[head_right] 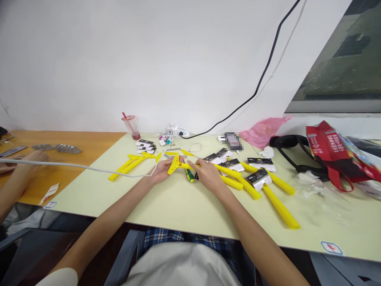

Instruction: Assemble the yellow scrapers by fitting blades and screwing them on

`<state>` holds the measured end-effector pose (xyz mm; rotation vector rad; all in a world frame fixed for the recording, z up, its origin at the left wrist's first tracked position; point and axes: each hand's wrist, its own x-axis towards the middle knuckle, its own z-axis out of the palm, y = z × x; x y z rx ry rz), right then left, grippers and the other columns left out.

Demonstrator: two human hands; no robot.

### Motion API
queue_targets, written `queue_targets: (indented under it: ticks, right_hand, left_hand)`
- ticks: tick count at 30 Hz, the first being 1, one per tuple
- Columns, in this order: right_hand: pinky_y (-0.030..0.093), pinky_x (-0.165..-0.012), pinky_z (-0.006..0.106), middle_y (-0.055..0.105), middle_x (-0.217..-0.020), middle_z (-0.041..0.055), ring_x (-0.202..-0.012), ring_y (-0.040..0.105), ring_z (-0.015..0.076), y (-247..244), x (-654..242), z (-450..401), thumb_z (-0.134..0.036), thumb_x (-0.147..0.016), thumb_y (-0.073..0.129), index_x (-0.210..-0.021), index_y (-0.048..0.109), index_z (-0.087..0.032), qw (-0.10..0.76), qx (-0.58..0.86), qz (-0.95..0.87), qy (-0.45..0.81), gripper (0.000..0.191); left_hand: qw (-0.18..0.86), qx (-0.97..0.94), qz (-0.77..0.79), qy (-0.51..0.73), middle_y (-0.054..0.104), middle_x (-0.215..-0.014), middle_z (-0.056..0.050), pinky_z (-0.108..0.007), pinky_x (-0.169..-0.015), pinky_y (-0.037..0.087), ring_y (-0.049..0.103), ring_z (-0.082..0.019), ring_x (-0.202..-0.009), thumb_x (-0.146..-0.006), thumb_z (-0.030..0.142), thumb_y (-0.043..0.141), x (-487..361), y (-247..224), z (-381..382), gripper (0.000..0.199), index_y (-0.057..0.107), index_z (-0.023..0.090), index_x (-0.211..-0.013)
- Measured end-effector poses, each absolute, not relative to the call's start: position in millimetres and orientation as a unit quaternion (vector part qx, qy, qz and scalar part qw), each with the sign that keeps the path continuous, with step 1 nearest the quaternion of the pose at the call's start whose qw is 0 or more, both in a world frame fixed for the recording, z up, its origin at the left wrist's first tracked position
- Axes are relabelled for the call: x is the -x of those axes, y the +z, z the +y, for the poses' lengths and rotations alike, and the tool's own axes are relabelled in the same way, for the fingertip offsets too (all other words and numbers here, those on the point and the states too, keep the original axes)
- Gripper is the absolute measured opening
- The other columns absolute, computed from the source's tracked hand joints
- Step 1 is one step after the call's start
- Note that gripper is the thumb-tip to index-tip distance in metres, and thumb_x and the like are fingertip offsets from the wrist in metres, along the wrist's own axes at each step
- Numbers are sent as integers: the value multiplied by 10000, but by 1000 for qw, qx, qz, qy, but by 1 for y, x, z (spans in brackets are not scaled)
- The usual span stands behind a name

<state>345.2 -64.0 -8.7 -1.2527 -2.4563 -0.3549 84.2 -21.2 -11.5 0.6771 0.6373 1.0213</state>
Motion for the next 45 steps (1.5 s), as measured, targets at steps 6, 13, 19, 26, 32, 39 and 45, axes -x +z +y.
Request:
queue_targets:
  ticks: [6,13,19,26,32,39,45]
  right_hand:
    - [526,-806,350,719,-1193,119,-936,704,255,-9,-342,-67,-127,-1042,526,-1556,643,-261,227,473,-851,-14,543]
    - [572,-745,363,742,-943,63,-839,690,254,5,-335,-71,-536,-1006,651,-1277,715,-236,431,453,-719,303,410]
    - [344,-471,253,608,-852,-34,-499,438,85,15,-328,-77,-615,-923,742,-1192,670,-227,506,357,-545,566,478]
    - [350,-479,255,601,-842,-43,-523,444,88,15,-324,-77,-569,-855,776,-1158,640,-216,510,362,-499,600,485]
    - [403,-530,268,582,-767,-47,-540,490,112,9,-332,-67,-595,-885,753,-893,503,-245,487,400,-521,576,430]
    - [417,-634,284,719,-836,72,-752,635,201,41,-331,5,-425,-1009,661,-827,599,-193,225,588,-752,196,300]
    - [469,-732,279,787,-1205,215,-1012,748,281,45,-298,69,-306,-958,762,-1132,744,-98,17,560,-823,93,272]
  left_hand:
    - [763,-274,315,493,782,-1310,-219,-360,-1150,578,759,-284,-1252,-1001,90,630,-87,-9,-25,334,746,42,-1310]
    - [760,-223,325,516,754,-1338,-257,-354,-1185,551,755,-253,-1261,-950,-73,525,-87,-10,-24,494,649,1,-1422]
    - [721,-248,314,565,802,-1167,-214,-351,-1130,586,786,-231,-1152,-1018,21,578,-86,-16,-22,251,722,30,-1224]
    - [710,-229,335,575,647,-762,-16,-181,-647,568,558,-49,-560,-1057,136,656,-82,-14,-21,106,725,60,-1033]
    - [753,-166,293,566,533,-722,11,-169,-532,449,449,-60,-539,-1054,67,580,-70,-6,-17,120,701,74,-1056]
    - [757,-149,313,553,617,-827,-48,-181,-582,484,550,-87,-630,-954,-62,556,-61,-3,-6,270,702,70,-1139]
    - [739,-190,323,560,727,-1024,-108,-189,-790,583,667,-100,-788,-970,-58,550,-56,-3,-10,290,715,57,-1180]
